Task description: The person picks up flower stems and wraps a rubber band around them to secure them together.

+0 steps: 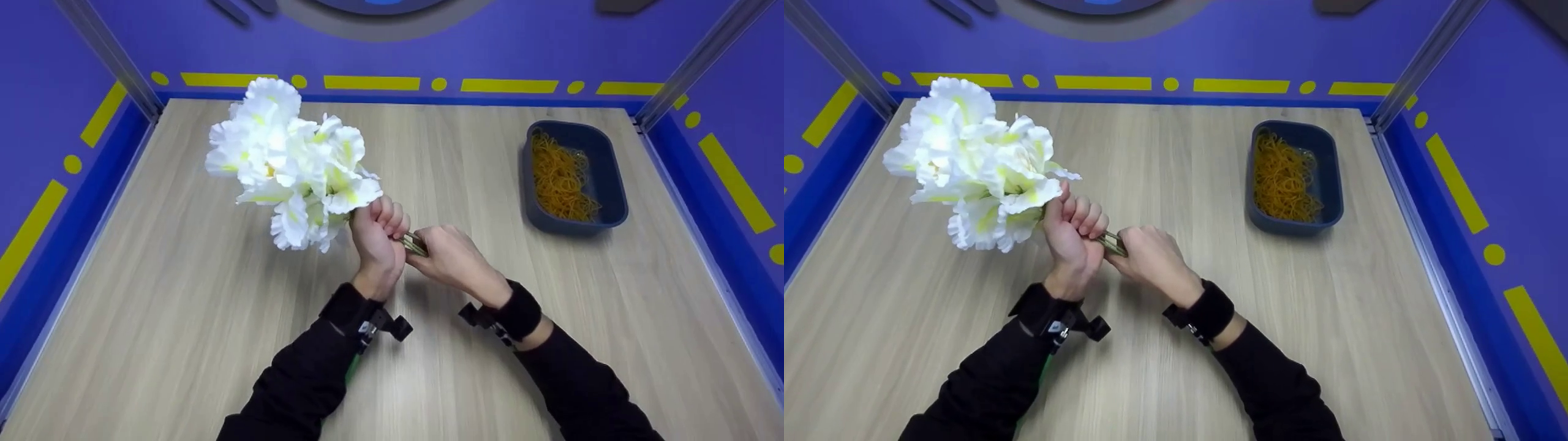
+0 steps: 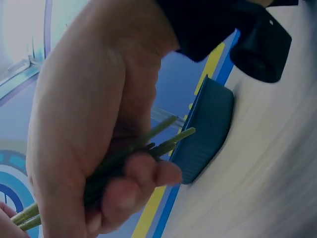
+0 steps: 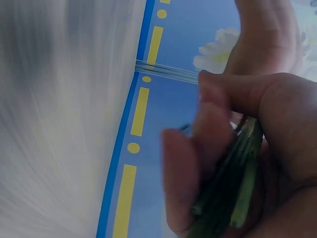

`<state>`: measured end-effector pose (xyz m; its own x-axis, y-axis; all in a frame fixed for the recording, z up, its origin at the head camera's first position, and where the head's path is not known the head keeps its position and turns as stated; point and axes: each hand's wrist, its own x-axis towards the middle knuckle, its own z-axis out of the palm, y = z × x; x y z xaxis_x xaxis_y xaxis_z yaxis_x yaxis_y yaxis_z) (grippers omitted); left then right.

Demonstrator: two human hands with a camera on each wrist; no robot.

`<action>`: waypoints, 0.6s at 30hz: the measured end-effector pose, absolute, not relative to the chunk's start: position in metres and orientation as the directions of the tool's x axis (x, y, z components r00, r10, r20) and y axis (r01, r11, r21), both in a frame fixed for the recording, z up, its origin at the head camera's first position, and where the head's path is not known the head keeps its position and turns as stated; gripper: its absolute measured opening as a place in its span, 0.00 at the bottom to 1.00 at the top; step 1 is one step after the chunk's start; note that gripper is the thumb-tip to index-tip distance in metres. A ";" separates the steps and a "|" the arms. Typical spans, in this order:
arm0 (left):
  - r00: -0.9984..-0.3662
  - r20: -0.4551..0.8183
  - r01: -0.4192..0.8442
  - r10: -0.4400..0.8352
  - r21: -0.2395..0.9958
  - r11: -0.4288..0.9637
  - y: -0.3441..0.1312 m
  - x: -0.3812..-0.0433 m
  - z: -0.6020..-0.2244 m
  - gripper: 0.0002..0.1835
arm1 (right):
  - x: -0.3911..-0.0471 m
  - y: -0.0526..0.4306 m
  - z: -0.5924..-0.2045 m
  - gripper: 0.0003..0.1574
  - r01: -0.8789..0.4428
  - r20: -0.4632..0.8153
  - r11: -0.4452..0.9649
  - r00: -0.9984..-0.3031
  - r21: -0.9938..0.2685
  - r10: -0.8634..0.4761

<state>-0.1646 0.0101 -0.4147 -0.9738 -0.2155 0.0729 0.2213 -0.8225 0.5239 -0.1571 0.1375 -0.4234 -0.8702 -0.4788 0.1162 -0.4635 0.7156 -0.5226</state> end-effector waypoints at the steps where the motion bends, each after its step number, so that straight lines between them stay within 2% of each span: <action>1: -0.978 0.067 0.202 -0.196 0.518 -0.831 0.010 -0.163 -0.413 0.19 | -0.158 0.138 -0.424 0.29 -0.462 0.111 0.714 -0.870 -0.526 -0.480; 7: -0.995 0.009 0.093 -0.100 0.463 -0.881 -0.004 -0.163 -0.402 0.19 | -0.158 0.137 -0.421 0.31 -0.471 0.125 0.721 -0.868 -0.507 -0.480; 13: -0.995 -0.026 0.080 -0.093 0.318 -0.945 -0.015 -0.170 -0.403 0.19 | -0.158 0.135 -0.423 0.32 -0.490 0.132 0.736 -0.862 -0.467 -0.489; 18: -0.992 -0.005 0.118 -0.128 0.352 -0.928 -0.009 -0.167 -0.406 0.20 | -0.155 0.135 -0.426 0.30 -0.481 0.162 0.738 -0.871 -0.473 -0.464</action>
